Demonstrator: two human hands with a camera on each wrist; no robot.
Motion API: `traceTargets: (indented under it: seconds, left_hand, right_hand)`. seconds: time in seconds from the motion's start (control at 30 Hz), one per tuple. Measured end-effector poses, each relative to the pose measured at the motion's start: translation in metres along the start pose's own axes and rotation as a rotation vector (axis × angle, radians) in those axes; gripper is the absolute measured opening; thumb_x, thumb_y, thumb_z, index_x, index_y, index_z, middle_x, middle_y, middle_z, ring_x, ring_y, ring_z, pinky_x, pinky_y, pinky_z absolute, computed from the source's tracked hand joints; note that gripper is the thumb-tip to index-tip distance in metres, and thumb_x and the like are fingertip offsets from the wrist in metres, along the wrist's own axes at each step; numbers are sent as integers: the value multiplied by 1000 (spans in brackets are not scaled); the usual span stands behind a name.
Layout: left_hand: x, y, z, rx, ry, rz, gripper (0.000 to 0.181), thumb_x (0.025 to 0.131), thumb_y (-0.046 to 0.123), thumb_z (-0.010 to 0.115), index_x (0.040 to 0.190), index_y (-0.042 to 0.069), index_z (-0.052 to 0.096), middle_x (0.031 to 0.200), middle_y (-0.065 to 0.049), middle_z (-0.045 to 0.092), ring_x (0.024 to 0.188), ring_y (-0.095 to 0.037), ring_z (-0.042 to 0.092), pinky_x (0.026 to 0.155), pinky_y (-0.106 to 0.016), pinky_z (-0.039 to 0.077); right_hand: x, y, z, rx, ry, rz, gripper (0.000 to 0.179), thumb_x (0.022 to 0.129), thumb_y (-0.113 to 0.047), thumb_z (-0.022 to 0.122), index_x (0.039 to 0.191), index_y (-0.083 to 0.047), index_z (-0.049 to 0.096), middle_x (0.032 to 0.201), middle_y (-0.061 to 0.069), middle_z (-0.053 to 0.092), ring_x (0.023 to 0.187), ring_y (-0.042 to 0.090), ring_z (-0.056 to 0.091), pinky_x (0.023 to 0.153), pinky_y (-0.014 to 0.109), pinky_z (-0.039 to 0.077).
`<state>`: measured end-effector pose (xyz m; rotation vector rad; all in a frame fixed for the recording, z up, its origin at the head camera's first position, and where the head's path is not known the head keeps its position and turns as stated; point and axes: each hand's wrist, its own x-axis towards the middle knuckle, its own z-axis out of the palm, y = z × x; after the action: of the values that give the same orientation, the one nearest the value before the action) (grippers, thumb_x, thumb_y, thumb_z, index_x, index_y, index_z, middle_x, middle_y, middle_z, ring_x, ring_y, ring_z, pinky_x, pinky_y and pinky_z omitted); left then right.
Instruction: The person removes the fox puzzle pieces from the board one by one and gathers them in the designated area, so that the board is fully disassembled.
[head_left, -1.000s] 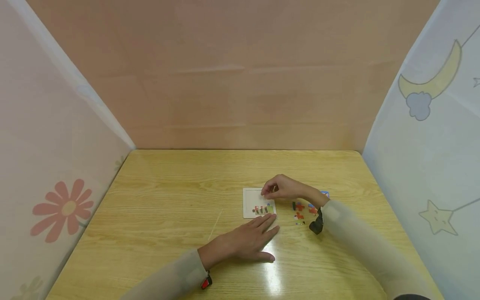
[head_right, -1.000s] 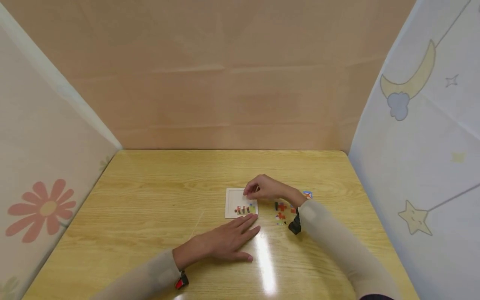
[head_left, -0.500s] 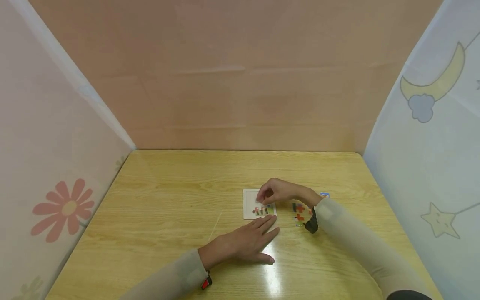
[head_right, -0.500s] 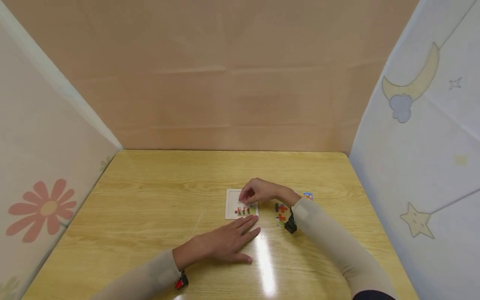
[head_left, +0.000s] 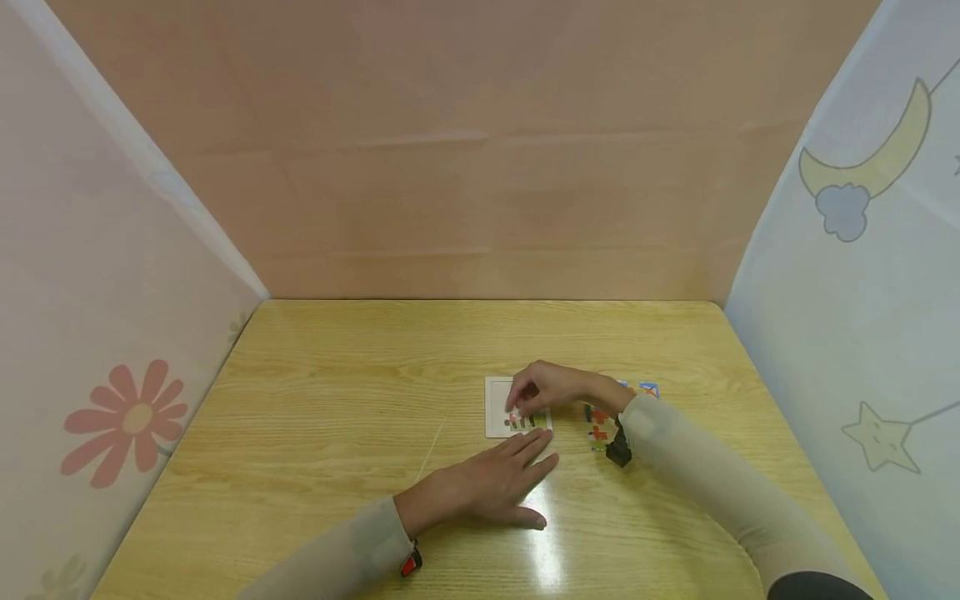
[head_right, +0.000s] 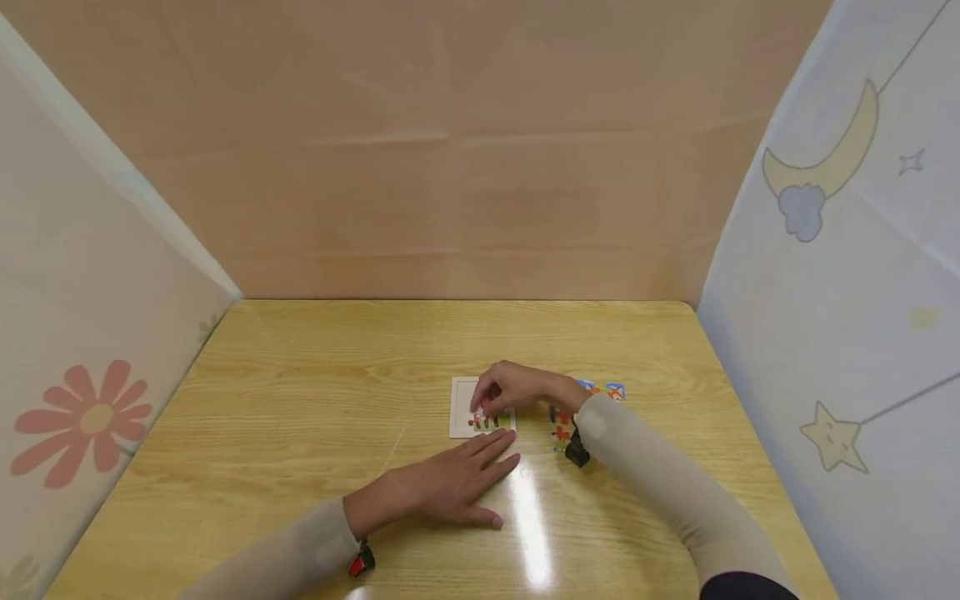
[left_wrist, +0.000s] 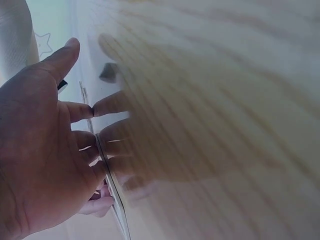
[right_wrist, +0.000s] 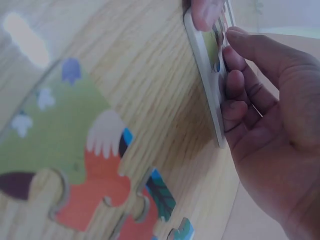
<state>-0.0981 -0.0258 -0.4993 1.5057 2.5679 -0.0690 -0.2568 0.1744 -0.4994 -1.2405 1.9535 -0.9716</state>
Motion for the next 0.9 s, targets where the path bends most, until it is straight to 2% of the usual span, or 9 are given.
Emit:
traceTargets:
  seconds: [0.27,0.53,0.9]
  left_hand:
    - [0,-3,-4,-63,-27,2,85,107,68,40,168,10,29,176,-19,13,164,-30,12,131,-37,20]
    - [-1,-3,-4,-85,-28,5,85,107,68,41,168,10,29,177,-19,12,164,-30,12,131,-36,21]
    - [-1,-3,-2,-57,-19,5,85,107,68,41,168,10,29,176,-19,13,164,-30,13,131,-37,21]
  right_hand:
    - [0,-1,0,9,-16,11,15,99,-1,73,110,-4,81,102,10,73,87,14,66,78,25,58]
    - [1,-6,-1,1,-31,23,14,99,-1,72,110,-4,80,103,9,72,86,11,65,76,23,57]
    - [2,-5,-2,78,-68,5,13,102,0,69,110,-1,79,98,9,78,85,29,74,78,33,63]
